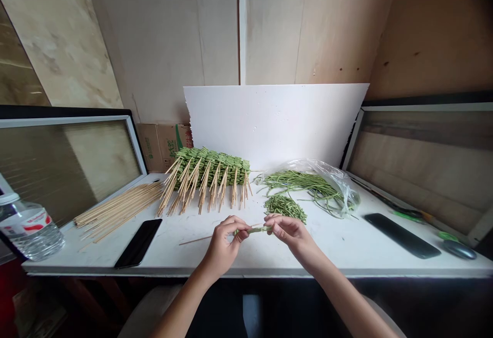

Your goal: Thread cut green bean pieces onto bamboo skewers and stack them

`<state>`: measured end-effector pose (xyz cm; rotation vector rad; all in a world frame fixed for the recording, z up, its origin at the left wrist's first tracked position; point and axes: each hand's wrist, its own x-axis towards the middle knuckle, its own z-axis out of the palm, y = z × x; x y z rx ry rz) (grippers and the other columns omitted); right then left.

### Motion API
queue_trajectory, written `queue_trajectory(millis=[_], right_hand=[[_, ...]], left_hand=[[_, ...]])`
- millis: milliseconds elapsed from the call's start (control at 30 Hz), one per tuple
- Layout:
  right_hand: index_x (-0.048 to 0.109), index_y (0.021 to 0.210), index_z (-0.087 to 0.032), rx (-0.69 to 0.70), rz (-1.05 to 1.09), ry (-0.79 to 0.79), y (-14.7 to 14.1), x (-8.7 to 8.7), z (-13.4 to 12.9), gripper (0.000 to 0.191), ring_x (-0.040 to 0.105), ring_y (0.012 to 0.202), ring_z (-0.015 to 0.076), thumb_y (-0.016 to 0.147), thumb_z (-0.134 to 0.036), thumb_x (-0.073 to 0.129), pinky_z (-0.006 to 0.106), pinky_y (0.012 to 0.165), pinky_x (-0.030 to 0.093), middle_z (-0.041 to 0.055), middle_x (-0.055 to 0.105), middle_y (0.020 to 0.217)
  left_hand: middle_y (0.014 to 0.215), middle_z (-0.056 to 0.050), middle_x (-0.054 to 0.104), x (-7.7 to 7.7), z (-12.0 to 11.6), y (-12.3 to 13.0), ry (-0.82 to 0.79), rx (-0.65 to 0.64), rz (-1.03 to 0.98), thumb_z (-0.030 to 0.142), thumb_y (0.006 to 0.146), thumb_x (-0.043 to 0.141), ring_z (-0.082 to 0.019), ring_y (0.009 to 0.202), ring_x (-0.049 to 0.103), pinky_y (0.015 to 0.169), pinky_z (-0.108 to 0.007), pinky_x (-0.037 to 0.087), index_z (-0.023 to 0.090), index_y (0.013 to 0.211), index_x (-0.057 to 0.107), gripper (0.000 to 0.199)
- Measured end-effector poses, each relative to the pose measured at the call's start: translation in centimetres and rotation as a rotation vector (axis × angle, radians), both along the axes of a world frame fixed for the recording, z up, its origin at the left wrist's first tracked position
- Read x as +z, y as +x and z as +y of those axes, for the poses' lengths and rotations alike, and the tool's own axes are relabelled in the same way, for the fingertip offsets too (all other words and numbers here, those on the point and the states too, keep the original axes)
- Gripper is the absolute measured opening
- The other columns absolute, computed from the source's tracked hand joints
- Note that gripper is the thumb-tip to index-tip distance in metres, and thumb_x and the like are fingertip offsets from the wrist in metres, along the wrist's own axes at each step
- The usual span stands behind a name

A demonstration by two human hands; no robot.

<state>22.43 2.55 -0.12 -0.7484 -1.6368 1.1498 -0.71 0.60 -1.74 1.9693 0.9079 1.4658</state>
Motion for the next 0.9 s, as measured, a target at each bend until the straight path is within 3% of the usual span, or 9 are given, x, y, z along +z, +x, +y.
queue_trajectory(millis=[167, 300, 667, 900], right_hand=[[0.08, 0.093, -0.026, 0.043, 0.043, 0.003, 0.09, -0.4, -0.03, 0.029, 0.064, 0.106, 0.0282, 0.089, -0.053, 0.073, 0.038, 0.092, 0.051, 0.0067, 0.071, 0.091], [0.079, 0.093, -0.026, 0.074, 0.055, -0.005, 0.03, -0.24, -0.29, 0.026, 0.061, 0.113, 0.0289, 0.088, -0.051, 0.074, 0.038, 0.094, 0.05, 0.0069, 0.07, 0.098], [0.079, 0.093, -0.026, 0.111, 0.055, 0.014, -0.24, 0.56, -0.8, 0.026, 0.061, 0.112, 0.0284, 0.087, -0.051, 0.076, 0.04, 0.095, 0.051, 0.0074, 0.069, 0.1], [0.08, 0.097, -0.027, -0.017, -0.044, 0.188, -0.18, 0.32, -0.56, 0.018, 0.06, 0.116, 0.028, 0.089, -0.043, 0.077, 0.044, 0.105, 0.045, 0.0079, 0.071, 0.1]], left_hand=[[0.091, -0.007, 0.069, 0.33, -0.37, 0.22, -0.009, -0.028, -0.026, 0.027, 0.1, 0.063, -0.019, 0.087, 0.067, 0.081, -0.03, 0.052, 0.019, 0.096, 0.078, 0.018], [0.092, -0.009, 0.071, 0.7, -0.72, 0.43, -0.02, -0.029, -0.025, 0.03, 0.1, 0.064, -0.02, 0.086, 0.066, 0.081, -0.031, 0.052, 0.018, 0.096, 0.079, 0.019], [0.086, -0.007, 0.073, 0.72, -0.99, 0.82, -0.054, -0.061, -0.016, 0.024, 0.097, 0.067, -0.018, 0.081, 0.067, 0.078, -0.028, 0.052, 0.017, 0.092, 0.078, 0.014], [0.086, -0.006, 0.074, 0.61, -1.03, 0.67, -0.114, -0.033, 0.055, 0.023, 0.099, 0.063, -0.018, 0.084, 0.068, 0.081, -0.028, 0.049, 0.017, 0.082, 0.075, 0.022]])
